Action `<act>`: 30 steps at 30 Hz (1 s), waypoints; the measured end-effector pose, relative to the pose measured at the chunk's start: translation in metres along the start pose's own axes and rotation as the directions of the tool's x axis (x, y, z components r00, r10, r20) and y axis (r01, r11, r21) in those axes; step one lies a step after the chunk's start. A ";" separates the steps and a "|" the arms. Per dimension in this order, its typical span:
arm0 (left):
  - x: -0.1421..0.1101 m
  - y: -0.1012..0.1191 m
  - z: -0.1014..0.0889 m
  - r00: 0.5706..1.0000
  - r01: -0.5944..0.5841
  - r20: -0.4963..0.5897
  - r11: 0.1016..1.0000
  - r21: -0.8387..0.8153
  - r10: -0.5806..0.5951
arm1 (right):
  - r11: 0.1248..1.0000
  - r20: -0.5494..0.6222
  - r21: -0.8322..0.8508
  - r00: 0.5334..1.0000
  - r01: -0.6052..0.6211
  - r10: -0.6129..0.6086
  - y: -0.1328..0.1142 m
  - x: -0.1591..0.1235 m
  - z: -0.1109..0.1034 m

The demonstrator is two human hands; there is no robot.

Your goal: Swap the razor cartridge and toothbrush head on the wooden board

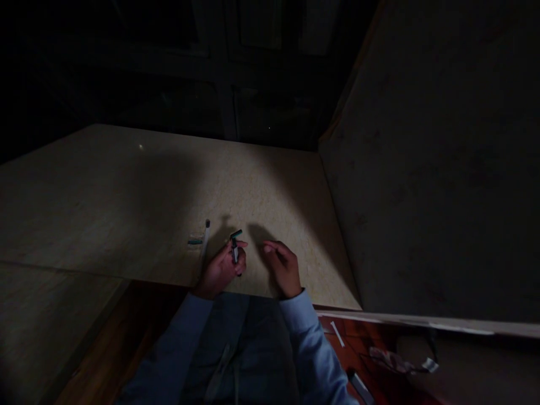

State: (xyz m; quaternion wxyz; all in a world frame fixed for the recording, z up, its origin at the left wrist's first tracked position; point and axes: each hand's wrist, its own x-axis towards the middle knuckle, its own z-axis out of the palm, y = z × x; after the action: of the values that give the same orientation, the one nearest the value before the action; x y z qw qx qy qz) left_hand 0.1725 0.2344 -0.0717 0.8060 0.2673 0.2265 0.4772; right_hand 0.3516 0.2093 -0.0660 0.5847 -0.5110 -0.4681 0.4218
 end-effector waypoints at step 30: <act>-0.006 -0.002 0.000 0.998 0.012 0.053 0.972 0.236 -0.025 | 0.920 0.470 0.275 0.874 -0.278 0.123 -0.003 0.034 0.018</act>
State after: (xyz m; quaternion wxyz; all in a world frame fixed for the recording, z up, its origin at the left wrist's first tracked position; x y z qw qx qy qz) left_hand 0.1710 0.2282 -0.0720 0.7790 0.3722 0.2616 0.4316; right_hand 0.3413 0.2458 -0.0582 0.4925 -0.3410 -0.4542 0.6594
